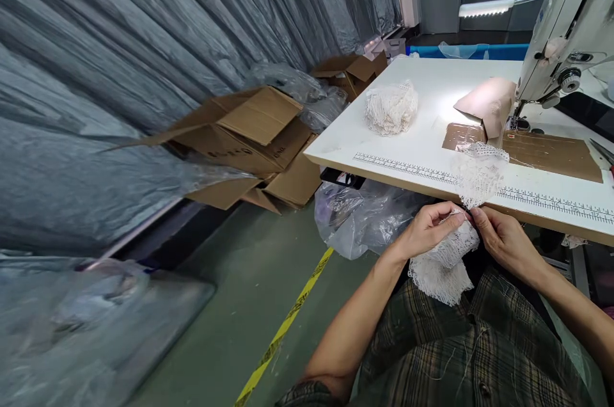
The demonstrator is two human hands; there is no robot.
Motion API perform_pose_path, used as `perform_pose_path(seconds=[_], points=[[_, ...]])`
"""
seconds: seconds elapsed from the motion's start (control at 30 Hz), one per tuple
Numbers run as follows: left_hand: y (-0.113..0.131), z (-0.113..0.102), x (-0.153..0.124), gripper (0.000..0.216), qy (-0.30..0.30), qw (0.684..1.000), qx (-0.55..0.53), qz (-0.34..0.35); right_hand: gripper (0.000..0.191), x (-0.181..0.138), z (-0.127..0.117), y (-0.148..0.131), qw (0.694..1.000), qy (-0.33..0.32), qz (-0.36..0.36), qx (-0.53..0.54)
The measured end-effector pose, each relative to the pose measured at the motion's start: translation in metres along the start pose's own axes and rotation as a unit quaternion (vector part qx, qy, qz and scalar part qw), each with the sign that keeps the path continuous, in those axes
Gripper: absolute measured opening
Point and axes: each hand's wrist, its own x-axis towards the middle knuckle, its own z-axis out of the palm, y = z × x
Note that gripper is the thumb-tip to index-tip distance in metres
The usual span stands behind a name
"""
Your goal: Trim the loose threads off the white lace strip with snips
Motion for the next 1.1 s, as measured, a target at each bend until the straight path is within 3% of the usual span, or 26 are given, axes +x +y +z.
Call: perform_pose_path(seconds=[0.13, 0.33, 0.57, 0.7, 0.87, 0.97, 1.1], points=[[0.000, 0.000, -0.001, 0.046, 0.006, 1.000, -0.018, 0.002, 0.061, -0.002, 0.003, 0.002, 1.000, 0.027, 0.002, 0.007], [0.000, 0.000, -0.002, 0.045, -0.004, 0.999, -0.052, -0.010, 0.056, -0.008, 0.005, 0.001, 1.000, -0.010, 0.006, 0.008], [0.001, 0.000, -0.004, 0.049, 0.000, 0.999, -0.040, -0.031, 0.054, -0.006, 0.012, 0.002, 1.000, -0.009, 0.005, 0.005], [0.000, 0.001, -0.005, 0.050, 0.003, 0.998, -0.038, -0.048, 0.056, -0.008, 0.017, 0.007, 1.000, 0.014, 0.019, -0.002], [-0.004, 0.002, -0.011, 0.050, 0.019, 0.997, -0.038, -0.069, 0.059, -0.018, 0.014, 0.009, 0.995, 0.048, 0.036, 0.077], [-0.017, 0.003, -0.019, 0.044, 0.008, 0.996, 0.028, -0.085, 0.055, -0.019, 0.009, 0.004, 0.987, 0.088, 0.032, 0.131], [-0.047, 0.000, -0.027, 0.025, 0.032, 0.964, 0.263, -0.019, 0.059, -0.008, 0.012, -0.005, 0.964, 0.108, 0.069, 0.233]])
